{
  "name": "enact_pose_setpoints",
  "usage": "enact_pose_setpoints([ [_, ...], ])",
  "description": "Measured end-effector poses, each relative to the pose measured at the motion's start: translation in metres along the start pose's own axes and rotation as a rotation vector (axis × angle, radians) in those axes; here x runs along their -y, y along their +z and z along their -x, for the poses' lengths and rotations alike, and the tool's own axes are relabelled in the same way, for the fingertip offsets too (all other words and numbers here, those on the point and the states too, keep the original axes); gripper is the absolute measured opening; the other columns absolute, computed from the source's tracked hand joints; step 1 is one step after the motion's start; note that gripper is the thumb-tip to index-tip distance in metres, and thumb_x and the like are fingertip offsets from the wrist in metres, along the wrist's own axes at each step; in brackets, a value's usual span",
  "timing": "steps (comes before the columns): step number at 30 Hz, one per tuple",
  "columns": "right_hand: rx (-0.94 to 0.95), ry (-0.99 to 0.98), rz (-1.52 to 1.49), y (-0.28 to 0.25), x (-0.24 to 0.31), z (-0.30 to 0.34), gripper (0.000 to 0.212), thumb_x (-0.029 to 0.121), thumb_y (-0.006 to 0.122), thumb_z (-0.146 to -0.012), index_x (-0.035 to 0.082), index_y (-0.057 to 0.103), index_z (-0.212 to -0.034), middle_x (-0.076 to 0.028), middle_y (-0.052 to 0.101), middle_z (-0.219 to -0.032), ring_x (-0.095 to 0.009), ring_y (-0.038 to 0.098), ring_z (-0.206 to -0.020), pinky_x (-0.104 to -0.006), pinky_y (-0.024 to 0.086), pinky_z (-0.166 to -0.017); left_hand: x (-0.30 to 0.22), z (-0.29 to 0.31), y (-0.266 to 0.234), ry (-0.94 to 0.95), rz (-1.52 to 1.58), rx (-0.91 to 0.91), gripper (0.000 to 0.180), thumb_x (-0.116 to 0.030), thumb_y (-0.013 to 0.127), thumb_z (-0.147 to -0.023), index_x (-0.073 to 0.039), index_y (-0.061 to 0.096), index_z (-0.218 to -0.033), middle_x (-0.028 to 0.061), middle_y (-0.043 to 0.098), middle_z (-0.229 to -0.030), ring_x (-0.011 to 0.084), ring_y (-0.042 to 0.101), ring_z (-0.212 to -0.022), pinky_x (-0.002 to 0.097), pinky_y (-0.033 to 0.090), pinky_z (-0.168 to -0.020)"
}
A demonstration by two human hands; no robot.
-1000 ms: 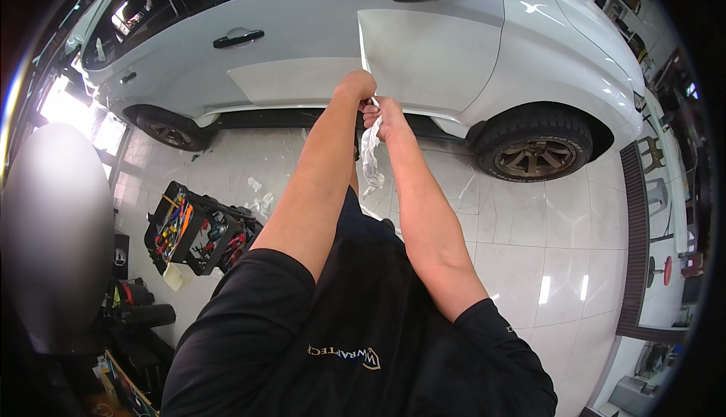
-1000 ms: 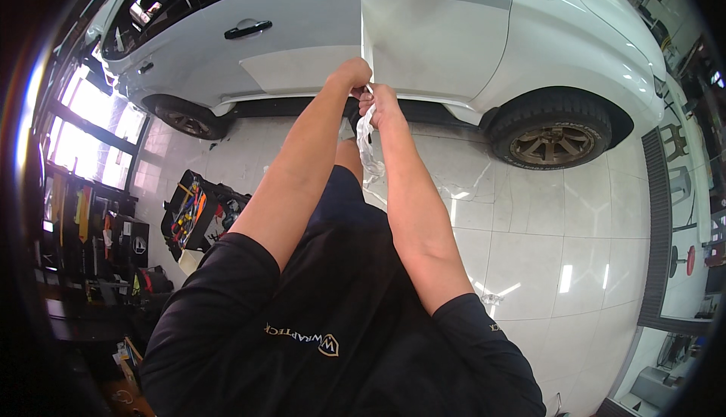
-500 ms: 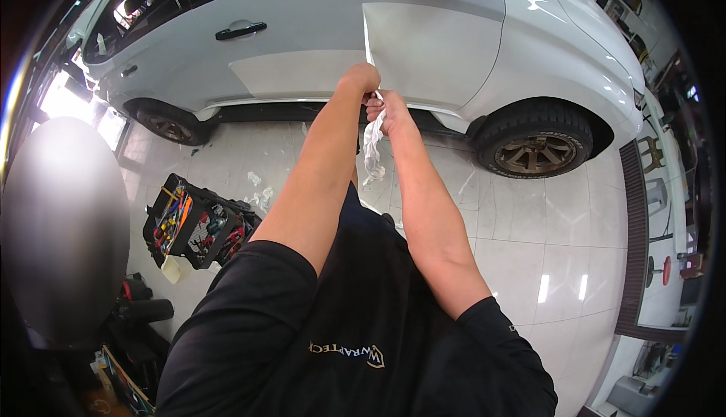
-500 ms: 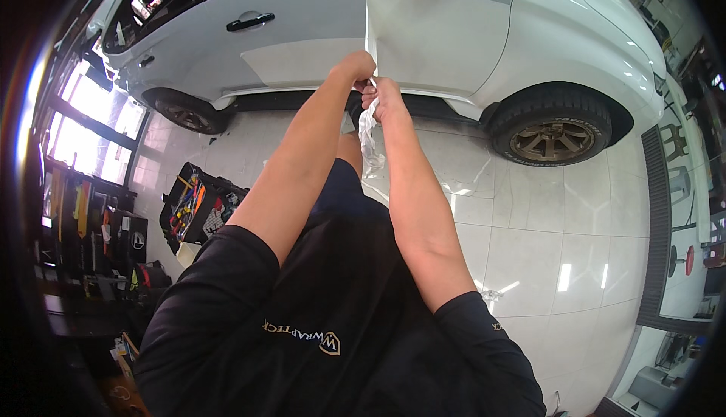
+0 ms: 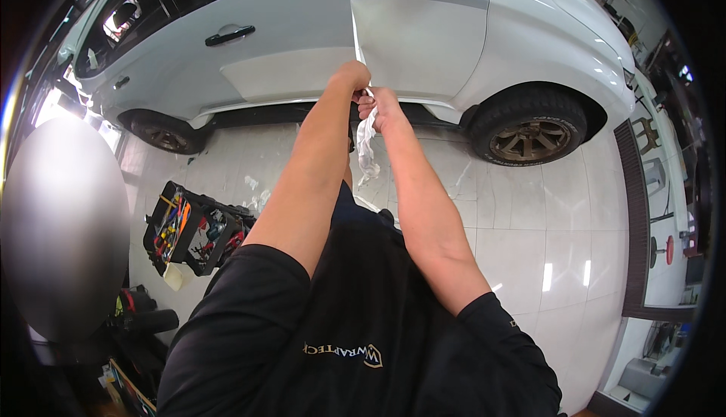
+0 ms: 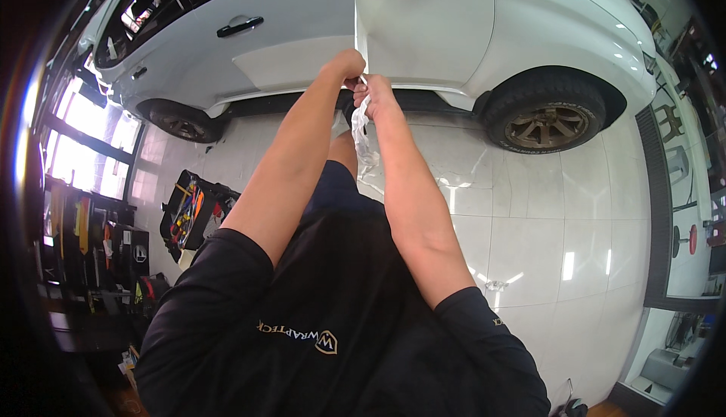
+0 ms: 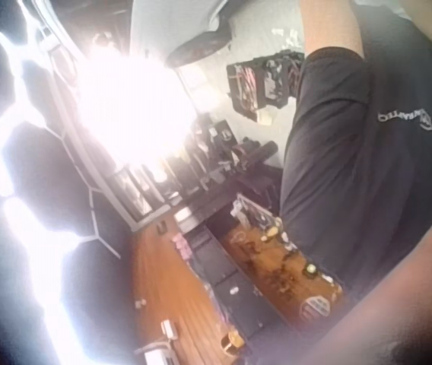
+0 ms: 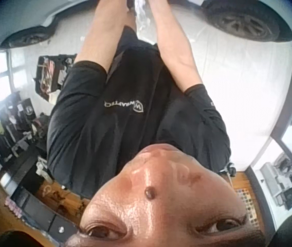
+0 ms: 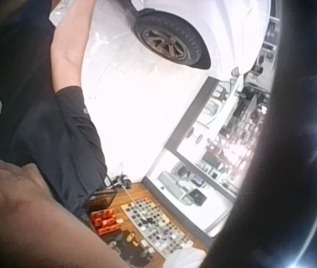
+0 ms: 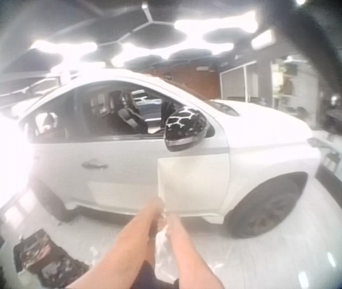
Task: The person applies a white protective film to the side panel of a white car. They peel back the backing, position the film, and smooth it onto the door and fender areas using their hands.
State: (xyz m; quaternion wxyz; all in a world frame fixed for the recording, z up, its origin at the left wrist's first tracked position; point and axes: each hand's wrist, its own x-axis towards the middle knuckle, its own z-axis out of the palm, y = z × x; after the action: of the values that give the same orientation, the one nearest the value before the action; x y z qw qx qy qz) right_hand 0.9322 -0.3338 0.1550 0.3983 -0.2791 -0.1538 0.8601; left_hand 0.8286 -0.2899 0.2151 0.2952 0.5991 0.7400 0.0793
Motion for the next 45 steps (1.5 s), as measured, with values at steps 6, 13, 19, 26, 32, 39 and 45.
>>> enact_pose_setpoints([
  [6,0.019,-0.036,0.009,-0.001,-0.007,0.003,0.020,0.010,0.047,-0.095,0.012,0.045,-0.075,0.001,0.049,-0.060,-0.002,0.030,-0.040,-0.0198,0.022,-0.036,0.007,-0.005,0.002,0.064,-0.015,-0.018,0.022,-0.002,0.050,-0.086,0.004,0.069,-0.078,0.0156,0.070,-0.072,0.0249,0.070,-0.059,0.0406,0.055,-0.056],
  [13,-0.096,-0.096,0.015,0.006,-0.013,0.007,0.019,0.013,0.051,-0.096,0.008,0.049,-0.078,-0.016,0.065,-0.083,-0.002,0.033,-0.042,-0.0203,0.024,-0.037,0.036,-0.026,0.012,0.514,-0.596,-0.156,0.026,-0.015,0.055,-0.090,0.004,0.072,-0.090,0.0176,0.073,-0.085,0.0287,0.073,-0.074,0.0440,0.058,-0.069],
  [19,-0.163,-0.157,-0.037,0.007,0.007,0.009,0.014,0.014,0.046,-0.098,0.007,0.051,-0.087,0.005,0.037,-0.054,-0.004,0.029,-0.042,-0.0205,0.023,-0.037,0.039,-0.039,-0.004,0.064,1.036,0.487,0.083,-0.064,0.022,-0.101,0.007,0.044,-0.138,0.0274,0.066,-0.112,0.0365,0.067,-0.104,0.0500,0.054,-0.090],
  [26,-0.162,-0.045,-0.135,0.008,-0.005,-0.005,0.014,0.019,0.047,-0.097,0.009,0.051,-0.087,0.005,0.034,-0.054,-0.005,0.028,-0.043,-0.0219,0.021,-0.037,0.045,-0.198,0.035,-0.338,1.757,0.355,0.083,-0.060,0.023,-0.103,0.010,0.026,-0.147,0.0347,0.053,-0.128,0.0443,0.053,-0.125,0.0559,0.045,-0.106],
  [32,-0.213,0.000,-0.018,0.019,0.002,-0.018,0.013,0.015,0.044,-0.096,0.011,0.049,-0.086,0.007,0.034,-0.054,-0.003,0.026,-0.044,-0.0194,0.022,-0.040,0.090,-0.315,0.057,-0.146,2.182,0.664,0.025,-0.012,0.037,-0.098,0.002,0.058,-0.100,0.0122,0.062,-0.073,0.0197,0.057,-0.052,0.0241,0.046,-0.041],
  [39,-0.276,-0.169,0.909,-0.041,0.019,-0.117,0.040,0.010,0.054,-0.085,-0.007,0.058,-0.121,-0.025,0.068,-0.108,-0.040,0.064,-0.099,-0.0448,0.049,-0.092,0.048,-0.262,0.027,-0.212,1.745,0.261,0.018,-0.009,0.045,-0.092,-0.006,0.058,-0.080,0.0080,0.051,-0.059,0.0211,0.048,-0.045,0.0341,0.039,-0.039],
  [45,-0.594,-0.683,1.864,0.053,0.136,-0.213,0.045,0.024,0.053,-0.086,-0.013,0.061,-0.109,-0.038,0.062,-0.110,-0.050,0.060,-0.107,-0.0493,0.046,-0.099,0.075,-0.296,0.037,-0.091,1.922,0.397,0.030,-0.013,0.039,-0.101,0.004,0.061,-0.112,0.0180,0.069,-0.107,0.0281,0.070,-0.089,0.0439,0.059,-0.077],
])
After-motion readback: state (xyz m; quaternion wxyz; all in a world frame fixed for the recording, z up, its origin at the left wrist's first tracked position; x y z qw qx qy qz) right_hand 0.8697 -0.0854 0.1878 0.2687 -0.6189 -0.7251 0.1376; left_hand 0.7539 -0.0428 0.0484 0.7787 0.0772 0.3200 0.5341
